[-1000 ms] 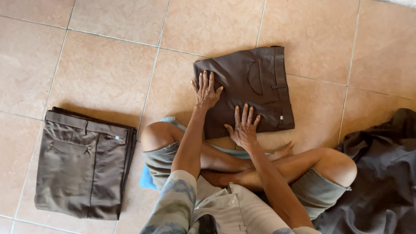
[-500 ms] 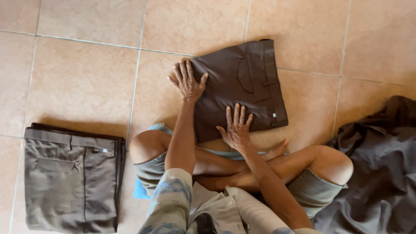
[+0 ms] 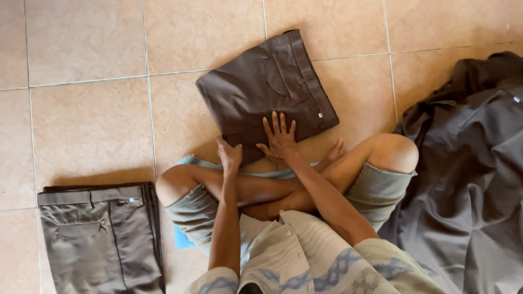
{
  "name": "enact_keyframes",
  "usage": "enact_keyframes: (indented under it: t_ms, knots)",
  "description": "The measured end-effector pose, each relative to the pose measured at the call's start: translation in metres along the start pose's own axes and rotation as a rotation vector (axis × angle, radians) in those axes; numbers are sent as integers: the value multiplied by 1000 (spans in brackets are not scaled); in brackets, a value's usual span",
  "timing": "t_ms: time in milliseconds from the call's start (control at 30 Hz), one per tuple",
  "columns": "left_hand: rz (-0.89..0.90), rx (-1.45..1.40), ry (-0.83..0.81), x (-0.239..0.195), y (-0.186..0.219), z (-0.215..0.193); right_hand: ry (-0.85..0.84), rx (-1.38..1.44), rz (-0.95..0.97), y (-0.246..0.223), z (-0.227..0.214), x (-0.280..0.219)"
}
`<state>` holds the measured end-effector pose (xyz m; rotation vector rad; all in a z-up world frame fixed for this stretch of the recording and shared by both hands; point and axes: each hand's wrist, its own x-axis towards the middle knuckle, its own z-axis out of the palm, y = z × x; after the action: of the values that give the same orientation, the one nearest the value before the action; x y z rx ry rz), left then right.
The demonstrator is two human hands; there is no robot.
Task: The person sits cross-legged on a tiled floor and folds several pairs of brown trousers by hand. They smooth each pair, fold the legs together, and then fold the garment into a compact rectangle before placing it on a growing stack to the left.
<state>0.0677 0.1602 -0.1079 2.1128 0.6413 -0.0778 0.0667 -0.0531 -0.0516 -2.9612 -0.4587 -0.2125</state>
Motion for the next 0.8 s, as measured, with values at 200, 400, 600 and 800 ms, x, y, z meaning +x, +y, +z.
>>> enact_keyframes:
  t_ms: [200, 400, 600, 800]
  knots:
    - [67, 79, 87, 59, -24, -50, -38, 469, 5, 37, -10, 5]
    - [77, 314, 305, 22, 33, -72, 200, 238, 750, 111, 24, 2]
    - [396, 456, 115, -12, 73, -58, 113, 428, 809, 108, 14, 7]
    - [400, 568, 70, -17, 83, -62, 170, 360, 840, 124, 37, 11]
